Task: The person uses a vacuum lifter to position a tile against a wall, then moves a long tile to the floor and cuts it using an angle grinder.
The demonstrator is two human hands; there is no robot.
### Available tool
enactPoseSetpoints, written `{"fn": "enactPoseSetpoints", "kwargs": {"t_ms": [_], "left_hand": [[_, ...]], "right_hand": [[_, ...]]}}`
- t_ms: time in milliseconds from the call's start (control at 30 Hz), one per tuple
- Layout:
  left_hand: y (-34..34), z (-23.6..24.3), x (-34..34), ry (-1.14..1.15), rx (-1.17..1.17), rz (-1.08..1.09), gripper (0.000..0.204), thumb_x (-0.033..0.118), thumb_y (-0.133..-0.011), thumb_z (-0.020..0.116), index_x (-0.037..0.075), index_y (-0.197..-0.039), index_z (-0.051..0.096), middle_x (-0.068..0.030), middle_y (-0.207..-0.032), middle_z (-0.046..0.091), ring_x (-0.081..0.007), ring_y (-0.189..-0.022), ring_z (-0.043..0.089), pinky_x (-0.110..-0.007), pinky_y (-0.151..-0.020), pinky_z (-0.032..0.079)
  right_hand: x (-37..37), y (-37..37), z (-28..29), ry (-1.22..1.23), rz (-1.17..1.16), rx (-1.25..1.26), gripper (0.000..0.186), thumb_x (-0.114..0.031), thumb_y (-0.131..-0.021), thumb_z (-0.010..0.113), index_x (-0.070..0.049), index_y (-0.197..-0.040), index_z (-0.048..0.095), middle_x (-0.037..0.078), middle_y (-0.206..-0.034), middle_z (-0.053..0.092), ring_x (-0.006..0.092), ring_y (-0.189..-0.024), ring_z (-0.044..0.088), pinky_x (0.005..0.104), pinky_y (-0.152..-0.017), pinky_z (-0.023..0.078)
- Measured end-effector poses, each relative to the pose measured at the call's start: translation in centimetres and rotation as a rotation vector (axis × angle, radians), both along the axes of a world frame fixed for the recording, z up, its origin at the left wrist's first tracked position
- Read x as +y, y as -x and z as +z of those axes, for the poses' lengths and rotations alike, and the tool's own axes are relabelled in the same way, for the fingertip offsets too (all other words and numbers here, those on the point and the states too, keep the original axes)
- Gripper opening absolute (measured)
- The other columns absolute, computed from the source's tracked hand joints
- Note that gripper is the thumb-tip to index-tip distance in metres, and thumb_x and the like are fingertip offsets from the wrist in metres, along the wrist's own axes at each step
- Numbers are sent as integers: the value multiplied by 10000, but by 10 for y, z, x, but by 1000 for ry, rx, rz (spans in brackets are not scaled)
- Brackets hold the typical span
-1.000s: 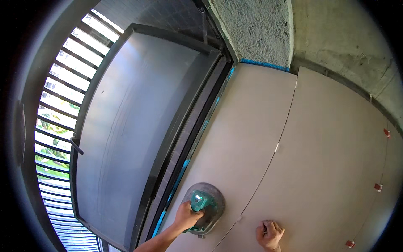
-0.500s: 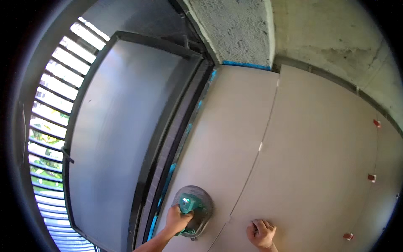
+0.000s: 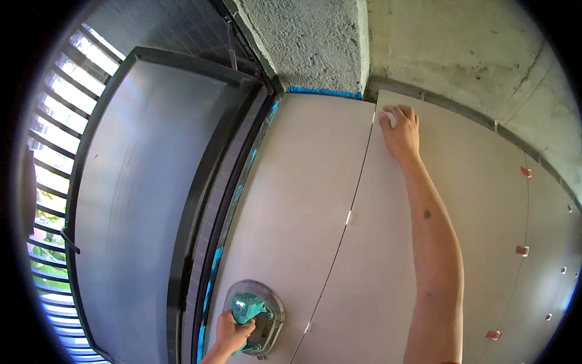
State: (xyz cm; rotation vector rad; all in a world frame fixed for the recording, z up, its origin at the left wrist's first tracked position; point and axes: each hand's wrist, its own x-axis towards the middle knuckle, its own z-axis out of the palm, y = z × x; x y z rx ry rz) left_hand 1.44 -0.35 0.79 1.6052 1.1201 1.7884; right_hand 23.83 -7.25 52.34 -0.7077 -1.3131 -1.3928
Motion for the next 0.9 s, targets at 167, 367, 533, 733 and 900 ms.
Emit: {"fn": "enactPoseSetpoints", "kwargs": {"t_ms": [167, 367, 533, 733, 900], "left_hand": [[-9, -21, 10, -283, 82, 332, 251, 183, -744, 753, -23, -869, 685, -181, -725, 686, -342, -658, 682, -434, -571, 503], [-13, -29, 18, -91, 34, 197, 361, 260, -771, 758, -16, -993, 688, -230, -871, 705, -377, -829, 700, -449, -681, 533], [-4, -23, 8, -94, 3, 137, 314, 222, -778, 745, -12, -980, 691, -221, -871, 708, -369, -830, 703, -438, -681, 530], [0, 2, -14, -93, -50, -36, 300, 175, -761, 745, -20, -980, 688, -219, -864, 709, -355, -817, 707, -421, -675, 528], [5, 9, -23, -41, -8, 64, 327, 179, -745, 760, -55, -956, 674, -239, -843, 702, -357, -795, 708, -420, -656, 525]], "right_hand": [[48, 12, 83, 81, -118, -38, 406, -397, -963, 509, -141, -1224, 685, 53, -1439, 518, 306, -1388, 377, 427, -1161, 283], [56, 16, 112, 237, -386, -35, 476, -466, -945, 459, -149, -1206, 700, 95, -1354, 598, 335, -1395, 350, 457, -1184, 207], [41, 28, 110, 322, -437, -1, 458, -484, -903, 478, -207, -1170, 725, 69, -1314, 631, 339, -1380, 341, 449, -1181, 193], [50, 10, 153, 378, -607, -200, 441, -472, -868, 506, -224, -1156, 730, 49, -1273, 652, 334, -1367, 348, 473, -1180, 170], [44, 33, 111, 249, -409, -81, 513, -598, -818, 592, -221, -1132, 743, 83, -1237, 663, 338, -1360, 340, 492, -1175, 172]]}}
